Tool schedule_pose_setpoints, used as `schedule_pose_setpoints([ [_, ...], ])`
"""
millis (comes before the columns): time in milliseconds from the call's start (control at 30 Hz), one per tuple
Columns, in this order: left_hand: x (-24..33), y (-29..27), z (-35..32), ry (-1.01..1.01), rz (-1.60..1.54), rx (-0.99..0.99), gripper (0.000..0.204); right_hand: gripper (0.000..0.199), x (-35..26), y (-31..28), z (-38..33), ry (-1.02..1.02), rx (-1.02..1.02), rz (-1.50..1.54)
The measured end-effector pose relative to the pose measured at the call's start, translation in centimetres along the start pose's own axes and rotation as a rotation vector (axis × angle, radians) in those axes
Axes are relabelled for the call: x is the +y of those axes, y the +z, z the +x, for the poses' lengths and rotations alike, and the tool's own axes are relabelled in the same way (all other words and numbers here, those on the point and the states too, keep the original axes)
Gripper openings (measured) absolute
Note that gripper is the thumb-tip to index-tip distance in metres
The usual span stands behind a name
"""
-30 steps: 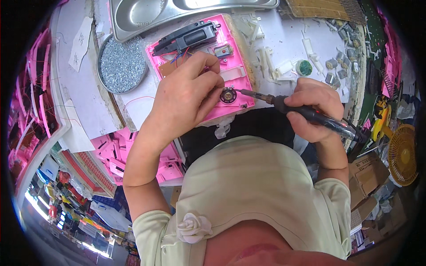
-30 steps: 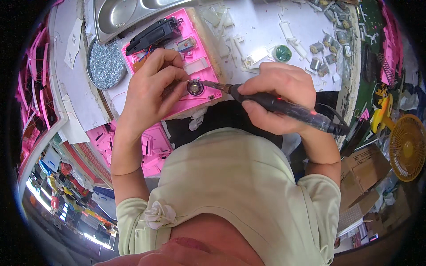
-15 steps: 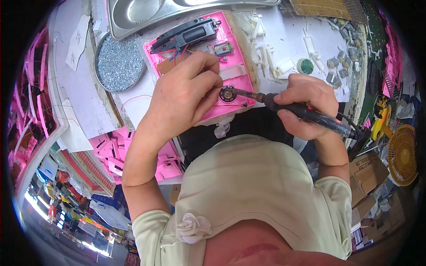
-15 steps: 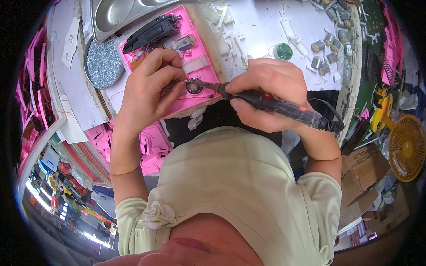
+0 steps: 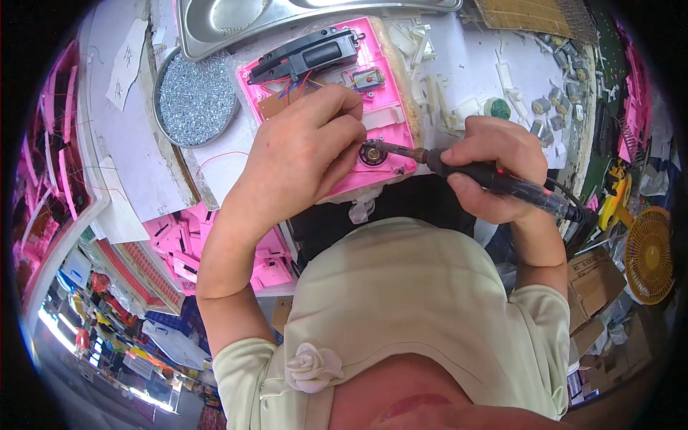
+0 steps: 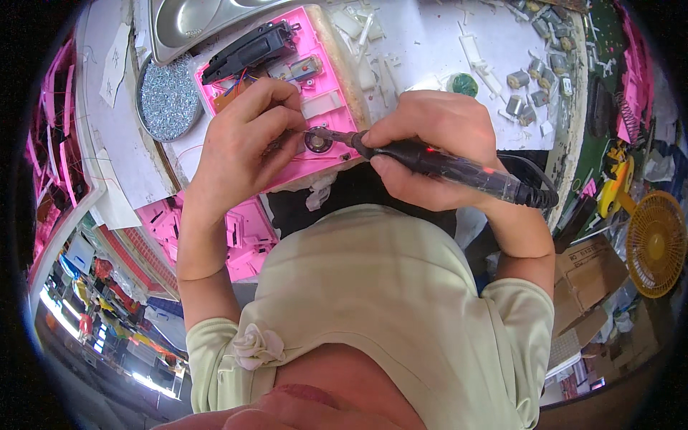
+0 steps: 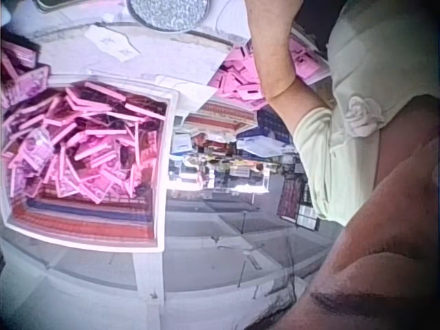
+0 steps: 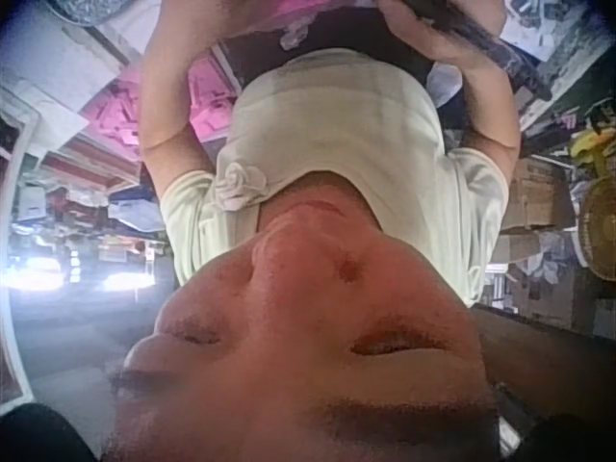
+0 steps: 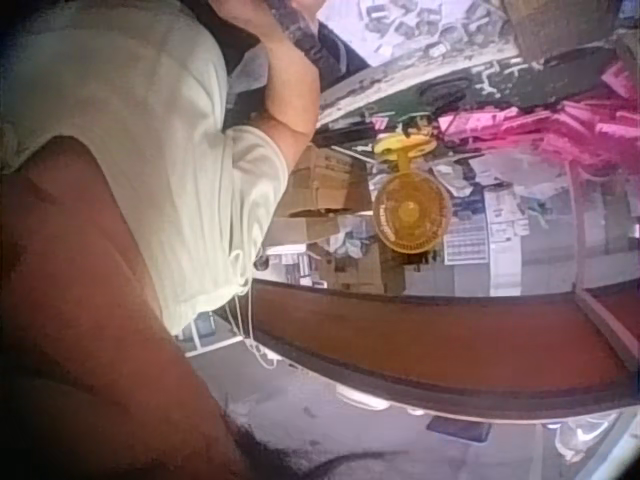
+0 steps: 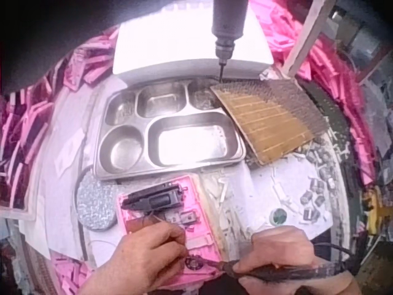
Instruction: Assembling a pink plastic toy by installing internal components and securing the casing with screws.
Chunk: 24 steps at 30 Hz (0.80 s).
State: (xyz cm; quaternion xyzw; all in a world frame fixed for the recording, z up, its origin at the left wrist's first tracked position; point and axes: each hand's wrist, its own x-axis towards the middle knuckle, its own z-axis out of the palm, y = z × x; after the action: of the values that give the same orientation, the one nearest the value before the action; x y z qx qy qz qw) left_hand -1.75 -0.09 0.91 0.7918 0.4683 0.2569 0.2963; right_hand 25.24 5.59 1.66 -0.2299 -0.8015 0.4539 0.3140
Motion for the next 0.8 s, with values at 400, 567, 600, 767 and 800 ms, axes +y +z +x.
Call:
schedule_pose_setpoints([
  [400, 0.1, 0.0, -0.1, -0.011, -0.004, 0.005, 0.015, 0.024, -0.5, -0.1, 1.3, -0.131, -0.089, -0.089],
  [567, 0.1, -0.1, 0.0, 0.000, 0.003, 0.005, 0.015, 0.027, -0.3, -0.2, 1.4, -0.200, -0.064, -0.092],
  [600, 0.1, -0.1, 0.0, 0.000, 0.003, 0.002, 0.015, 0.027, -0.3, -0.3, 1.3, -0.193, -0.062, -0.086],
  [767, 0.1, 0.0, 0.0, 0.004, 0.007, 0.003, 0.015, 0.034, -0.8, -1.3, 1.3, -0.132, -0.050, -0.070],
  [800, 0.1, 0.0, 0.0, 0.002, 0.006, 0.003, 0.015, 0.035, -0.8, -1.3, 1.2, -0.127, -0.052, -0.060],
])
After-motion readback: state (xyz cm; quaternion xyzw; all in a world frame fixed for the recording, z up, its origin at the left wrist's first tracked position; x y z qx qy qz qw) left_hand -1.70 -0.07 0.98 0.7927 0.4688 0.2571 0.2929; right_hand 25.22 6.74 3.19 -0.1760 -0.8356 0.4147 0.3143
